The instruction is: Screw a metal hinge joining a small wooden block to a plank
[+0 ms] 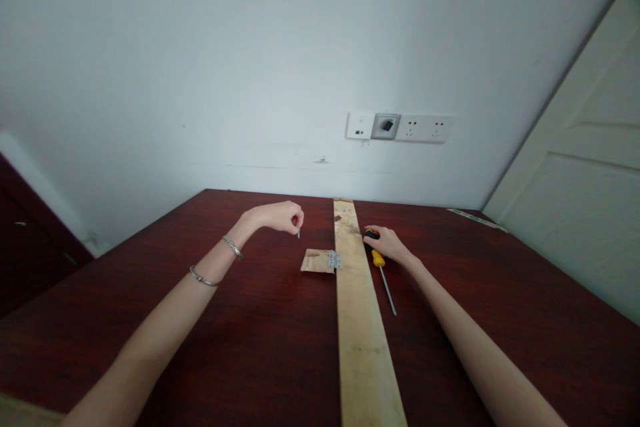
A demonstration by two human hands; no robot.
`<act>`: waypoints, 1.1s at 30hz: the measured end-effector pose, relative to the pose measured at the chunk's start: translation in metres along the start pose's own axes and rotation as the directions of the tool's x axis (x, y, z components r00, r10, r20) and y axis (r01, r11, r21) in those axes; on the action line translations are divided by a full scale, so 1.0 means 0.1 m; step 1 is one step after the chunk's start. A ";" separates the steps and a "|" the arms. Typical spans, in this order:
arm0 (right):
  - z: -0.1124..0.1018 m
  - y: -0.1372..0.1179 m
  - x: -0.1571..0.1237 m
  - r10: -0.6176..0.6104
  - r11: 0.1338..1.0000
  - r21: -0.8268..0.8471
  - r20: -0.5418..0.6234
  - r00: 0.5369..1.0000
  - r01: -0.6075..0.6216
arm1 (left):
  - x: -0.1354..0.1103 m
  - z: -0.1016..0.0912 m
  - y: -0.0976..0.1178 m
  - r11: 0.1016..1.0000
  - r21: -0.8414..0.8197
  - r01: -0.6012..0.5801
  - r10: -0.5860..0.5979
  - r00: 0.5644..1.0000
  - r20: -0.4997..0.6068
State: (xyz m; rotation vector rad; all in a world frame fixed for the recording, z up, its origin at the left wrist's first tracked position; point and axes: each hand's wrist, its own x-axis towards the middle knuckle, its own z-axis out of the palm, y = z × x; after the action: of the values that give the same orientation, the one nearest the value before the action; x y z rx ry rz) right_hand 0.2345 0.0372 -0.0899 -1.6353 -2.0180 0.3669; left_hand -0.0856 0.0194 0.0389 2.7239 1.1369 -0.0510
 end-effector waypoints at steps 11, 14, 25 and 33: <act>0.06 0.08 0.04 -0.013 1.000 0.004 -0.001 1.000 0.013 | -0.85 0.02 -1.08 0.834 0.280 0.475 -0.542 0.800 0.258; 0.07 0.08 0.05 -0.017 1.000 -0.013 -0.005 1.000 0.016 | -0.92 0.12 -1.22 0.794 0.329 0.511 -0.599 0.747 0.289; 0.11 0.13 0.05 -0.040 0.999 0.006 -0.028 0.999 0.041 | -0.90 0.47 -1.50 0.781 0.259 0.568 -0.624 0.704 0.340; 0.08 0.10 0.04 -0.034 0.999 -0.009 -0.009 0.999 0.034 | -0.95 0.46 -1.54 0.810 0.177 0.560 -0.577 0.702 0.418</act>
State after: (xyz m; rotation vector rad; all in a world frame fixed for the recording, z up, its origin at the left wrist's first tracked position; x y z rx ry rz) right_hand 0.2375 0.0447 -0.1008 -1.6028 -2.0406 0.3383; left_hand -0.2598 0.0499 -0.0208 2.0832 1.7604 -0.7612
